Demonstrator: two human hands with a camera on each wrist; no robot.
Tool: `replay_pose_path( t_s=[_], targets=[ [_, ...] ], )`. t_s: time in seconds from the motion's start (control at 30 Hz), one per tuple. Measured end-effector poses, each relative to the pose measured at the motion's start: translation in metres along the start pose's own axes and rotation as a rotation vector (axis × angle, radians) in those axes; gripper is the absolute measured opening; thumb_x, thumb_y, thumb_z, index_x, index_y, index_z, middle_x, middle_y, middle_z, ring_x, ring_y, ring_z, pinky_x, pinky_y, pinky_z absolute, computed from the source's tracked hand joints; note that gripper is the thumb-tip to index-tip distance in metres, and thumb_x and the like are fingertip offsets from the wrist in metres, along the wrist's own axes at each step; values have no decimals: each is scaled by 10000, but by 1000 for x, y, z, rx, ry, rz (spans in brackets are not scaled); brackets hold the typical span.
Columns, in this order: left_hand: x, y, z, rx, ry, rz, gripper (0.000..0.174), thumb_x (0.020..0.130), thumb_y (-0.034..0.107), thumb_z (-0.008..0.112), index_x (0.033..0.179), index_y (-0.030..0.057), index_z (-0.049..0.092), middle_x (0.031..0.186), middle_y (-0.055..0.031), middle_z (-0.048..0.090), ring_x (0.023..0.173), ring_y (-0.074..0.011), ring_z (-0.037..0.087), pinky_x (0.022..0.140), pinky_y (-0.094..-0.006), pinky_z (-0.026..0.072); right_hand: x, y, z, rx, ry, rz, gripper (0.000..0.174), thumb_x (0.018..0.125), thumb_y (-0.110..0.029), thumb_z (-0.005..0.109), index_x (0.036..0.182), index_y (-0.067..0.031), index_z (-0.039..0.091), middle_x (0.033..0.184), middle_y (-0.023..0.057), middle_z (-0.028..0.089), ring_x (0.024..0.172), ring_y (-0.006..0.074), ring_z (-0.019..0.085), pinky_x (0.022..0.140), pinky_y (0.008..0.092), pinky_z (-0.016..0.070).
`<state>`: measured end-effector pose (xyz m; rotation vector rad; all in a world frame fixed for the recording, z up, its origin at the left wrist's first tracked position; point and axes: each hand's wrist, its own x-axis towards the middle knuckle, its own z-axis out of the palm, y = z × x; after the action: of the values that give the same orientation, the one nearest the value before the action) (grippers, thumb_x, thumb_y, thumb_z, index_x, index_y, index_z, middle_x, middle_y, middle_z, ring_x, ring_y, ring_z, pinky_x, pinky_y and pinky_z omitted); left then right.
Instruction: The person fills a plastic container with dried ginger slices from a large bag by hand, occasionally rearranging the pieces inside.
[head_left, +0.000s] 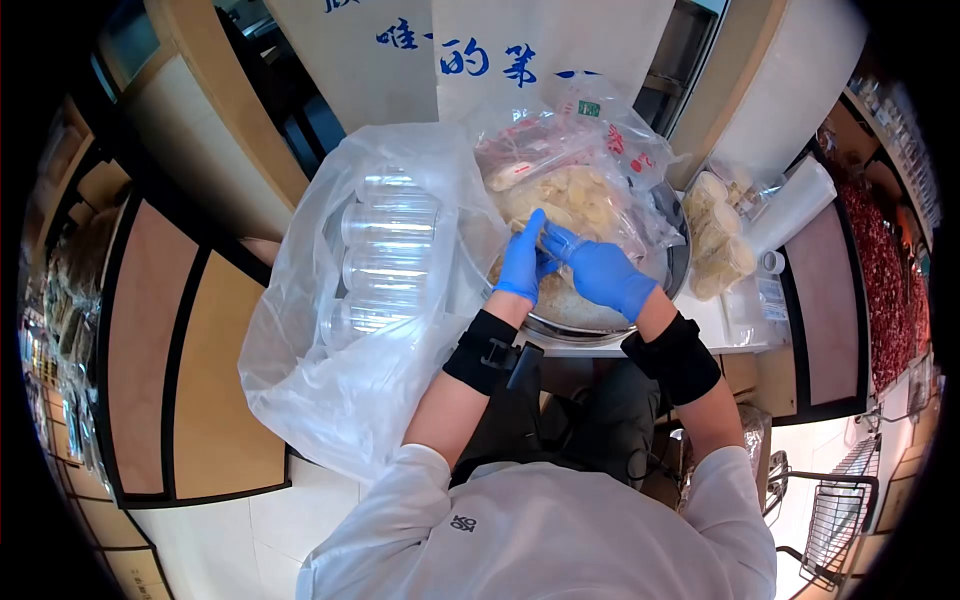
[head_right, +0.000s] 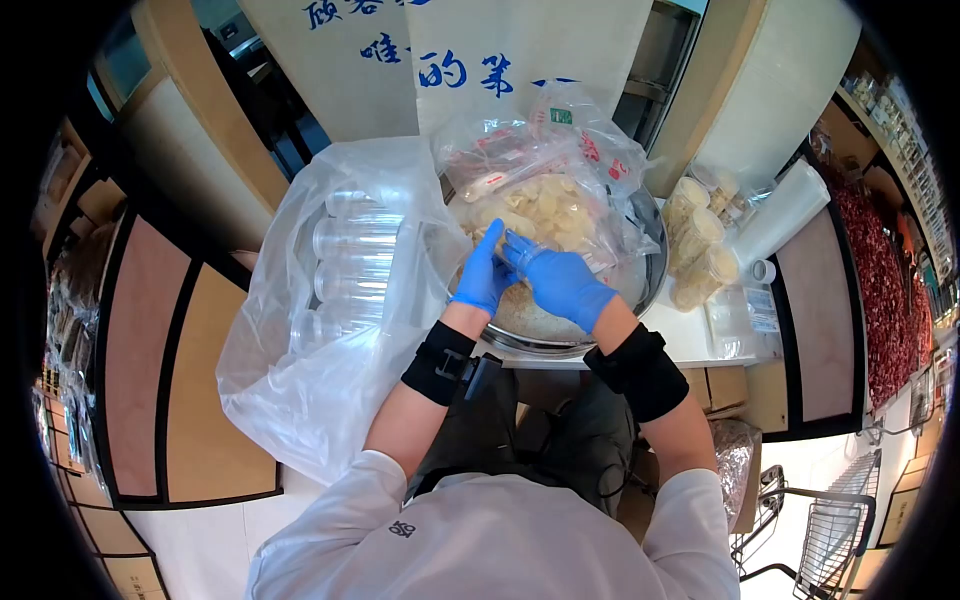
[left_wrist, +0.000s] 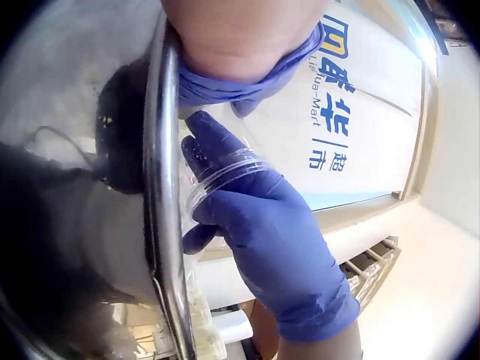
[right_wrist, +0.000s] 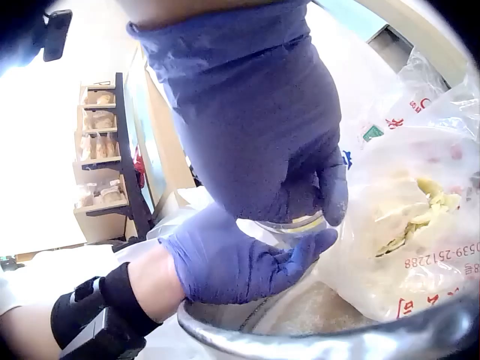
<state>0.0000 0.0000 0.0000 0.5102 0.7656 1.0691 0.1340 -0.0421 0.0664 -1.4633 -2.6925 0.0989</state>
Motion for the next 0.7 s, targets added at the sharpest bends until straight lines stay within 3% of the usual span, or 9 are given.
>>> replay_pose_path(
  t_s=[0.1,0.2,0.27,0.37,0.47,0.7],
  targets=[
    [3,-5,2,49,-46,11,442,788,506,592,1043,152,522,872,-5,556,736,-109,518,647,-252,427,-2,-1,-7,55,-87,79,668,787,-3,449,1395,-199,254,1427,88,285,1078,311,526,811,374,483],
    [1,1,2,62,-90,19,431,789,500,594,1026,147,527,855,-5,552,718,-100,510,632,-245,419,3,5,0,35,25,-12,655,786,17,421,1386,-200,274,1419,90,302,1055,318,538,785,380,491],
    [-5,5,3,56,-75,-8,429,818,451,585,1095,127,544,915,-34,560,795,-134,536,690,-266,449,4,2,-1,50,-11,9,614,802,-8,427,1379,-169,291,1410,98,314,1083,318,519,826,380,476],
    [4,1,-3,13,-48,-50,445,812,451,595,1096,113,540,892,-34,562,775,-132,536,688,-260,447,3,7,12,-8,68,-16,559,818,-45,442,1360,-125,326,1392,113,339,1132,314,483,888,380,442],
    [0,1,1,30,-65,22,481,794,462,616,1093,93,537,860,-43,553,759,-139,535,685,-265,449,9,29,42,-42,141,-88,603,795,-26,431,1369,-169,316,1400,121,320,1113,314,497,875,372,449],
    [1,1,0,56,6,33,492,776,466,636,1087,97,536,816,-38,524,747,-147,531,679,-292,458,5,15,25,1,86,-40,546,814,-38,424,1346,-129,348,1359,139,376,1101,316,510,875,368,450]
  ],
)
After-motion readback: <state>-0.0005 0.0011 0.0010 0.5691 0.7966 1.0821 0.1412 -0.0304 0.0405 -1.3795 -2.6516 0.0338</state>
